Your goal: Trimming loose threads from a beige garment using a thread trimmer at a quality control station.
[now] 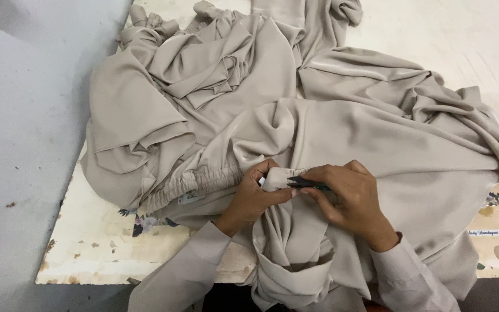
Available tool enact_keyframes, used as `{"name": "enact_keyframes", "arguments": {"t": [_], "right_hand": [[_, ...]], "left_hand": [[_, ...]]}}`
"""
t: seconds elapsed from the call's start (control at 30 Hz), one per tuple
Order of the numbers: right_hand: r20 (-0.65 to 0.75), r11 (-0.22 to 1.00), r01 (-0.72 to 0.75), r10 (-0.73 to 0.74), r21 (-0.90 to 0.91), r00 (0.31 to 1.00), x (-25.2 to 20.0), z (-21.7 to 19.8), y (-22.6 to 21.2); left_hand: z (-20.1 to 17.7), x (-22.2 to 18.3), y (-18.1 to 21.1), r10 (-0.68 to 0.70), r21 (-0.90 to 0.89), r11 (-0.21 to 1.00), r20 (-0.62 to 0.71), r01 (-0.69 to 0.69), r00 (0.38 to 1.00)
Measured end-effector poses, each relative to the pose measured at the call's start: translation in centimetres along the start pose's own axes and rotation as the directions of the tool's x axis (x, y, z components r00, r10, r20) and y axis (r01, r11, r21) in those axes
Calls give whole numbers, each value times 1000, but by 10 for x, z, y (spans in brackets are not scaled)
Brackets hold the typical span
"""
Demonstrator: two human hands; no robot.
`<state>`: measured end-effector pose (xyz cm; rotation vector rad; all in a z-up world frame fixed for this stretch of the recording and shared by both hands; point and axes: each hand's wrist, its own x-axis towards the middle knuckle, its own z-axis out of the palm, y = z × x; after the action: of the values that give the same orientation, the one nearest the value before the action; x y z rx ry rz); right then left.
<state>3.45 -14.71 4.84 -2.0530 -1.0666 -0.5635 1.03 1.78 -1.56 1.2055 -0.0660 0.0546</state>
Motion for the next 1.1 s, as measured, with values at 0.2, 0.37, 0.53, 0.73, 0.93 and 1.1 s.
{"name": "enact_keyframes", "arguments": {"t": [0.2,0.37,0.53,0.73,0.93,1.1], "right_hand": [[-38,990,100,-104,-100,994,-2,-1,0],[-70,999,11,-13,-35,997,-3,-3,3],[-69,997,7,-12,-79,998,-2,0,-2],[-96,991,-14,1,-129,995,-3,1,-2],[-136,997,-3,-7,-76,991,-9,3,4],[-22,990,105,-103,89,994,-13,11,5]], "left_hand": [[0,1,-3,-20,-25,999,63,21,998],[4,0,2,8,-9,1000,60,-7,998],[7,-2,8,58,21,998,76,-60,995],[8,-4,4,100,88,990,71,-106,992],[15,-9,15,55,17,998,70,-56,996],[5,-6,0,58,52,997,120,-65,991]]}}
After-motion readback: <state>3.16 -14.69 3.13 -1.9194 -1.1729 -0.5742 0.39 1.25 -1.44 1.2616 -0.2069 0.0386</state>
